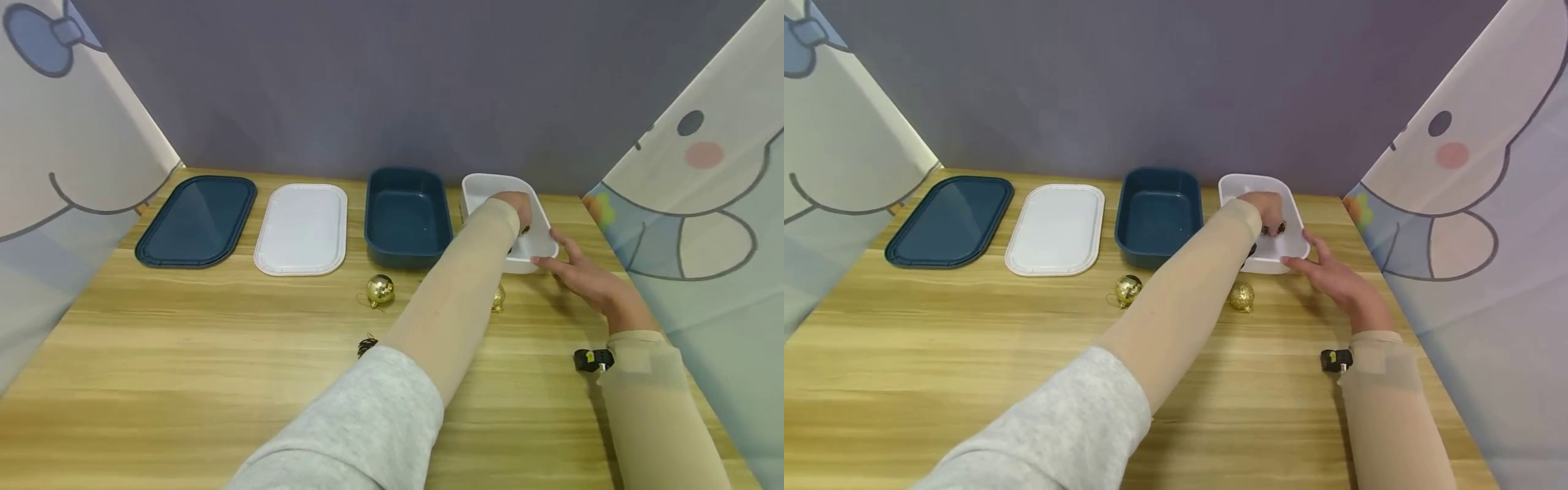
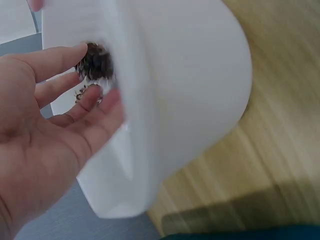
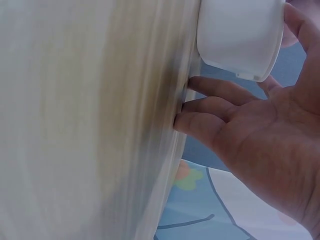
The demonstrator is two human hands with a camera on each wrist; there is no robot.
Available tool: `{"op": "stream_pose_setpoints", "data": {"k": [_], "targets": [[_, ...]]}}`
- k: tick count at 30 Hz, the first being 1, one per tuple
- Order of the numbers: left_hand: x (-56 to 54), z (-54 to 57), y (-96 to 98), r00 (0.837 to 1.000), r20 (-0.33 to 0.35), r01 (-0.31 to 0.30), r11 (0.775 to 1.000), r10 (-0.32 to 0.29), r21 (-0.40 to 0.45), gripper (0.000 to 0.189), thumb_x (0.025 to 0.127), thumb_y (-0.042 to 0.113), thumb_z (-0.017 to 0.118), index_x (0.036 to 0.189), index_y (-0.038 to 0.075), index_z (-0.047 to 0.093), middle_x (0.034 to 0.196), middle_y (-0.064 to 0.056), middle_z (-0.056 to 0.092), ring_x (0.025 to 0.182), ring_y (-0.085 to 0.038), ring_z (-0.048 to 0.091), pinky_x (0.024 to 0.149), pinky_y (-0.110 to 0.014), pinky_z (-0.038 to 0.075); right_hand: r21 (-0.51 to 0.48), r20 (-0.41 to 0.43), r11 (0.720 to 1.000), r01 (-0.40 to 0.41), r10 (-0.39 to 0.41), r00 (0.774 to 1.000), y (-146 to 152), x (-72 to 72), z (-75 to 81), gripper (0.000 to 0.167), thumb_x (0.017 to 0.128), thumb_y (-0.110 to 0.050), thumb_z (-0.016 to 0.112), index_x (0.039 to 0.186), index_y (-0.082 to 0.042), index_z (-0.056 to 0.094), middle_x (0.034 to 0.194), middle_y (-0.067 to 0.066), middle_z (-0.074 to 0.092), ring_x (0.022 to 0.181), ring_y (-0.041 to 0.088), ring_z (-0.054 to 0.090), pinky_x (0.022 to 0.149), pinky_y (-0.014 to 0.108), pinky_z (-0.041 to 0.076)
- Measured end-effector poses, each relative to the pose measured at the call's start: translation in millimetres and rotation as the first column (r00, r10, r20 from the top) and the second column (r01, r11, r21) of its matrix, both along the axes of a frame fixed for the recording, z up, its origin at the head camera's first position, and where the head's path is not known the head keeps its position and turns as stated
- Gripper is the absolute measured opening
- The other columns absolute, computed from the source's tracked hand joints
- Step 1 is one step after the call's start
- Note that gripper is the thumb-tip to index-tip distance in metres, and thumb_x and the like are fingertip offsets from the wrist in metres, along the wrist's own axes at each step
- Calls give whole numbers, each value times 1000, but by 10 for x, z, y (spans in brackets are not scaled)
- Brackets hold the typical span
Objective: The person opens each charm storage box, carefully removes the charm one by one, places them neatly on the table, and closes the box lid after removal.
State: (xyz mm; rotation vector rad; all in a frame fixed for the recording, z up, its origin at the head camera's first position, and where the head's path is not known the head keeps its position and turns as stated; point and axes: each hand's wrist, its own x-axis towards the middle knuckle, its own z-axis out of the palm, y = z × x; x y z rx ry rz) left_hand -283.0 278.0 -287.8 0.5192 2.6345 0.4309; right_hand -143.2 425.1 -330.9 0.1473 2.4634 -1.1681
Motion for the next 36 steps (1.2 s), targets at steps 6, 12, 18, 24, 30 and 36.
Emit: {"op": "stream_pose_setpoints", "data": {"k": [6,12,18,24,30,36], "targets": [[-72,-63,111,997,67,26,1000,-26,-3,13,100,22,73,113,24,75,110,9,67,96,-10,62,82,-22,53,13,20,1000,3,-3,1000,11,42,18,103,106,-64,52,164,-43,-30,176,29,-15,162,57,1,127,76,12],[27,-3,133,992,109,65,998,-65,4,23,96,30,79,119,27,76,111,11,68,97,-7,61,86,-20,52,30,33,1000,5,-6,999,65,99,37,101,107,-64,49,162,-44,-33,175,28,-20,161,59,-3,126,78,11],[116,3,117,982,185,27,998,-36,53,16,97,24,78,113,22,77,100,6,73,79,-9,68,67,-22,57,12,29,1000,2,-3,1000,26,108,58,100,107,-62,49,163,-42,-31,175,26,-21,161,58,-5,127,76,10],[152,0,102,987,146,61,997,-66,36,23,99,27,76,122,27,74,109,9,70,92,-9,64,81,-23,55,9,12,1000,13,-13,1000,-16,71,98,102,106,-61,53,164,-42,-29,175,27,-20,161,57,-5,128,75,9],[112,19,34,978,197,47,996,-61,76,27,99,23,76,125,22,70,109,5,74,85,-10,73,73,-22,60,17,17,1000,9,-10,1000,-59,42,62,105,105,-63,55,165,-40,-27,175,32,-15,161,59,0,127,76,11],[43,131,-188,973,200,78,980,-115,183,11,97,13,69,108,14,72,100,-1,79,76,-13,73,63,-21,59,-4,5,1000,17,-17,1000,-99,13,18,104,105,-62,55,166,-38,-26,175,31,-12,161,58,1,129,74,9]]}}
